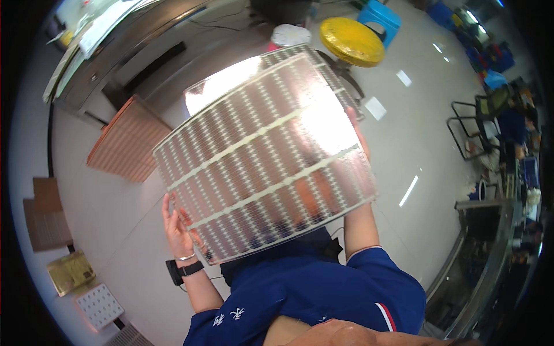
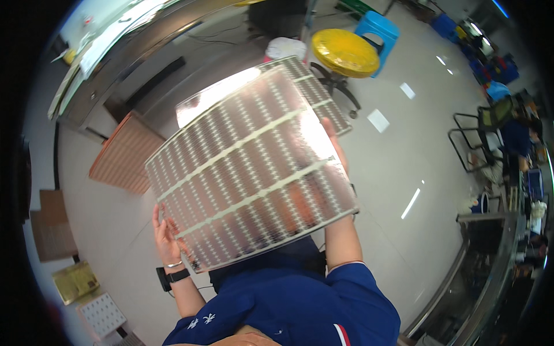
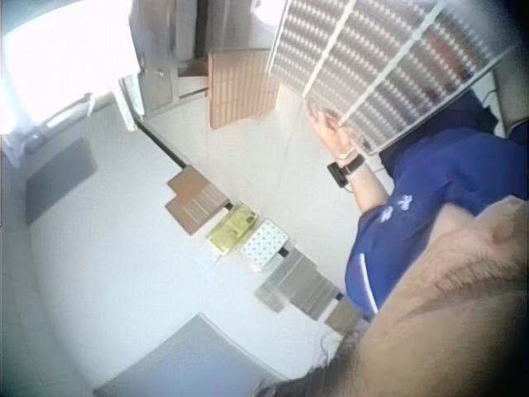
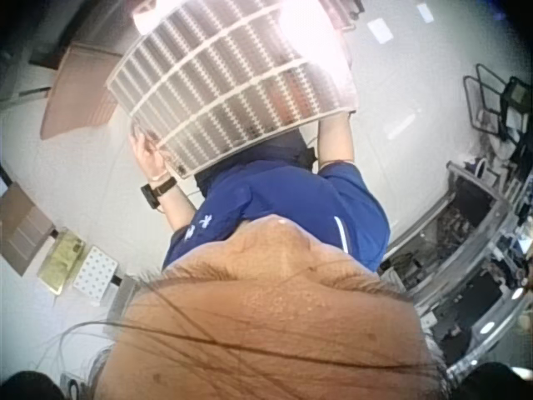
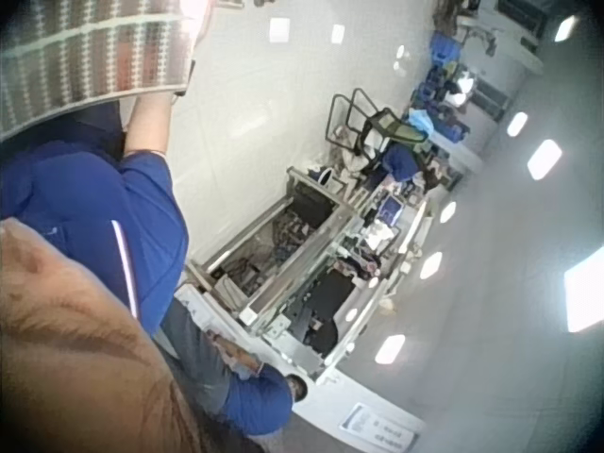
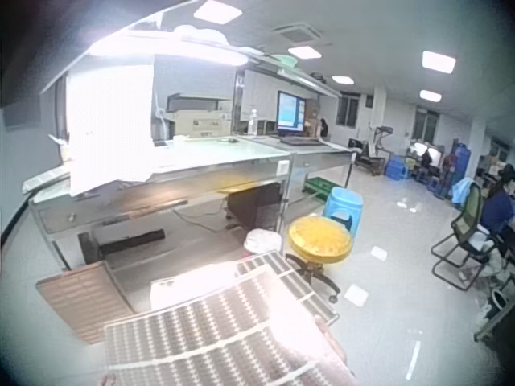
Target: Inspecting and flipping flexible metal etched plates.
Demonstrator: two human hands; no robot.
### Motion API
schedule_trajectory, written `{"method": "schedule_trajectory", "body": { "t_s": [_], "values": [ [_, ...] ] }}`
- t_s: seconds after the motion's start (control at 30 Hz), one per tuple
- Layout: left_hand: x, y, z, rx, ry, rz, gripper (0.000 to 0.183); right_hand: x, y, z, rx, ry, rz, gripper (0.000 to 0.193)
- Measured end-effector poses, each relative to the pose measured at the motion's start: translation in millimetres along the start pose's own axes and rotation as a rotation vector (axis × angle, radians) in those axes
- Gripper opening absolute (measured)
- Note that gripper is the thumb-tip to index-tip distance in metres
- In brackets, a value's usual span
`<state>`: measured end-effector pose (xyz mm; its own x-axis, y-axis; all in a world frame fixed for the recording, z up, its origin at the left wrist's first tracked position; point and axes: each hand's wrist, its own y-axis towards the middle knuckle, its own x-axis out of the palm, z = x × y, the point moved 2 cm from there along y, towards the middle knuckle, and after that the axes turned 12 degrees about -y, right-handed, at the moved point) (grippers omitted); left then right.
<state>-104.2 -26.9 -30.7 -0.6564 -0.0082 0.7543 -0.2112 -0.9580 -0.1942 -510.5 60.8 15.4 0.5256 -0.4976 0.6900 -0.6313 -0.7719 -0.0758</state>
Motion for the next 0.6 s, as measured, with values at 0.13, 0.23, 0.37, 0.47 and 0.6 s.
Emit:
{"method": "schedule_trajectory", "body": {
  "t_s": [0.13, 0.23, 0.37, 0.47, 0.6],
  "values": [
    [9.6, 3.8, -1.4, 0.057, 0.074, 0.049, 0.043, 26.9, -3.5, -15.2, 0.233, 0.125, -0.035, 0.043],
    [-13.0, 6.8, -8.4, 0.042, -0.030, 0.299, 0.033, 50.9, -12.3, -16.7, 0.216, -0.073, 0.026, 0.050],
    [-26.5, 11.2, -8.6, -0.165, -0.071, 0.147, 0.022, 59.5, 17.2, -15.3, 0.483, -0.004, -0.208, 0.056],
    [-35.3, 7.2, -10.2, -0.174, -0.197, 0.209, 0.024, 63.0, 6.2, 2.1, 0.139, -0.205, -0.426, 0.053],
    [-47.5, -5.1, -7.9, -0.016, -0.239, 0.596, 0.027, 69.0, 10.3, 21.6, -0.259, -0.818, -0.240, 0.050]
  ]
}}
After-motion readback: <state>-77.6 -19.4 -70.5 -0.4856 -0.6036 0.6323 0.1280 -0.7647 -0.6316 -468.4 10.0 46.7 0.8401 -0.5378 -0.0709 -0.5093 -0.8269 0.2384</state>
